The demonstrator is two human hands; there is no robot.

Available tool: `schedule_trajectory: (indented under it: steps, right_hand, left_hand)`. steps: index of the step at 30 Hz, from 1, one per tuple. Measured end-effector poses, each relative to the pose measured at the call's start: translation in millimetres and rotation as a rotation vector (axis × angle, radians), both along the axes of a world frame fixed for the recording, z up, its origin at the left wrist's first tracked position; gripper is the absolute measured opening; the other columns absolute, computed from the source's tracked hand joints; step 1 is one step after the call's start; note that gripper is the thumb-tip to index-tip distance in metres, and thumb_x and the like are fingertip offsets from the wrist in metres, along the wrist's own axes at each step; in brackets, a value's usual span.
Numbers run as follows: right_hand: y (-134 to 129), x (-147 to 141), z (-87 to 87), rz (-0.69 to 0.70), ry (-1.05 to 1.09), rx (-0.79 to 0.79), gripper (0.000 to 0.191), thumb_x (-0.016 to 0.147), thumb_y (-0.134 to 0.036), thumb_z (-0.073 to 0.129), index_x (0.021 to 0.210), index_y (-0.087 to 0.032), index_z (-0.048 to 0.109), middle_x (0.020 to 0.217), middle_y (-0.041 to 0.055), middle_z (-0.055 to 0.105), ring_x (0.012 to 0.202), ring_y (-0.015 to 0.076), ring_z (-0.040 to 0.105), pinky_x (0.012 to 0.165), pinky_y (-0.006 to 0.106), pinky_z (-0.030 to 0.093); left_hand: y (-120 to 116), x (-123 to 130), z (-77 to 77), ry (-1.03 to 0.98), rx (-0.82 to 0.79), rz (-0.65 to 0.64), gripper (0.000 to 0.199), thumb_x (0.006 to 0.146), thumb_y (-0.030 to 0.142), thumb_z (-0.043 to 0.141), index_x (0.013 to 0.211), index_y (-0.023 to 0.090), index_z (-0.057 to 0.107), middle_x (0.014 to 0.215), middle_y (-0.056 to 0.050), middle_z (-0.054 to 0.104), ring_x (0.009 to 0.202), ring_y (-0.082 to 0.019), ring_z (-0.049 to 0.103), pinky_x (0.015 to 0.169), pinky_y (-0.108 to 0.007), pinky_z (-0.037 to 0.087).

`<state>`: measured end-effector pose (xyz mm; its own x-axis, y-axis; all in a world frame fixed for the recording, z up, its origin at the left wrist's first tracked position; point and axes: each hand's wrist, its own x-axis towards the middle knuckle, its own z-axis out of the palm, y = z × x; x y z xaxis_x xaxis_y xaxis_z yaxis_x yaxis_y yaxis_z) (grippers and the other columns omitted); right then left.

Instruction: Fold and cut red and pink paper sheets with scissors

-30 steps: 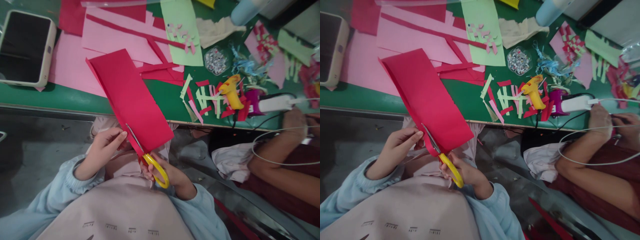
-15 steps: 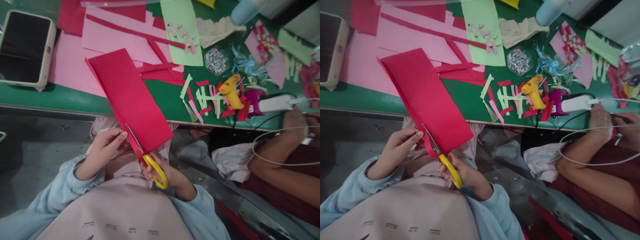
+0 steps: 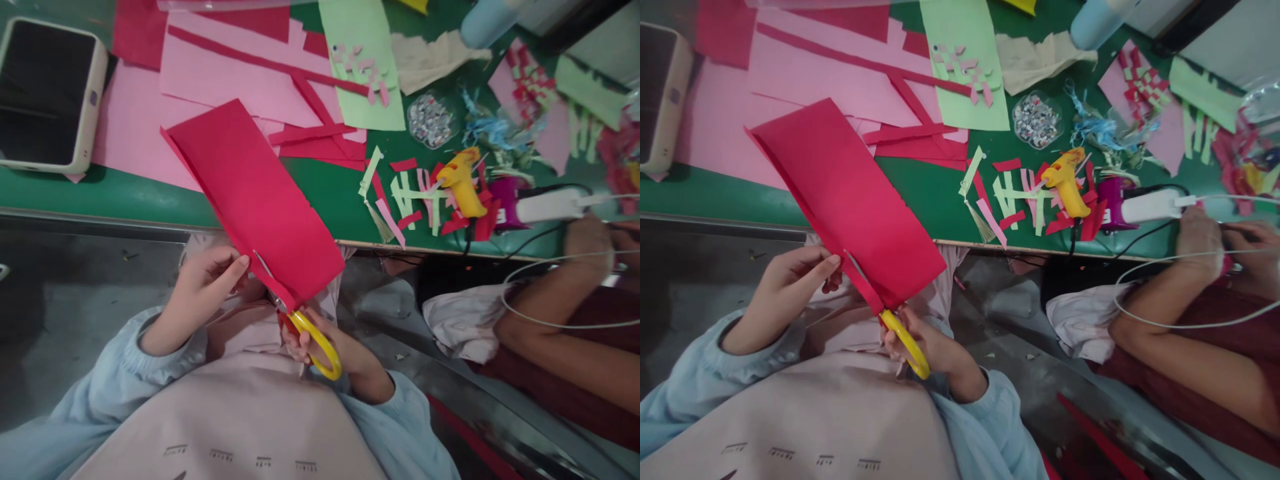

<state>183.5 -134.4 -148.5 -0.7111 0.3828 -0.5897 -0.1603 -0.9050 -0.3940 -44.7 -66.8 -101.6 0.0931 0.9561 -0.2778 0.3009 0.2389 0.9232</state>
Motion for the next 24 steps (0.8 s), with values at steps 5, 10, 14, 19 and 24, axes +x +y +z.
schedule_trajectory:
  steps: [5,10,14,19,24]
  right_hand:
    - [4,-3,5.5,-0.022,0.108,-0.193,0.049,0.081,-0.064,0.064,0.099,-0.020,0.053,0.070,-0.0043,0.043,0.056,0.0072,0.038,0.049,0.022,0.027]
    - [4,-2,8.9,-0.039,0.066,-0.114,0.052,0.072,-0.053,0.079,0.103,-0.022,0.051,0.076,-0.0051,0.047,0.058,0.0060,0.041,0.051,0.021,0.029]
    - [3,-1,4.2,-0.022,0.053,-0.153,0.053,0.072,-0.058,0.078,0.100,-0.021,0.053,0.073,-0.0044,0.046,0.057,0.0071,0.040,0.049,0.022,0.027]
    - [0,0,-10.0,0.003,0.081,-0.203,0.060,0.077,-0.076,0.060,0.095,-0.019,0.054,0.064,-0.0053,0.041,0.052,0.0078,0.036,0.046,0.023,0.025]
    - [-4,2,-17.5,-0.010,0.077,-0.120,0.063,0.078,-0.078,0.057,0.097,-0.019,0.053,0.067,-0.0047,0.043,0.052,0.0069,0.036,0.046,0.022,0.026]
  left_hand:
    - [-3,3,1.9,-0.032,-0.039,0.025,0.031,0.088,0.036,0.056,0.064,0.018,0.059,0.055,0.002,0.056,0.052,-0.010,0.050,0.051,-0.021,0.041]
    - [-4,3,1.0,-0.029,-0.047,0.013,0.032,0.088,0.037,0.056,0.063,0.018,0.058,0.055,0.002,0.056,0.053,-0.010,0.050,0.051,-0.021,0.040]
    - [-4,2,-0.5,-0.018,-0.034,0.007,0.032,0.088,0.037,0.055,0.063,0.018,0.058,0.055,0.002,0.056,0.053,-0.010,0.051,0.051,-0.020,0.041]
    - [-3,1,-1.3,-0.001,-0.022,-0.010,0.033,0.088,0.038,0.055,0.063,0.017,0.059,0.055,0.002,0.056,0.052,-0.010,0.050,0.051,-0.021,0.041]
    - [-4,0,-1.2,-0.005,-0.024,-0.018,0.034,0.089,0.039,0.055,0.063,0.017,0.059,0.055,0.002,0.056,0.052,-0.010,0.050,0.050,-0.022,0.040]
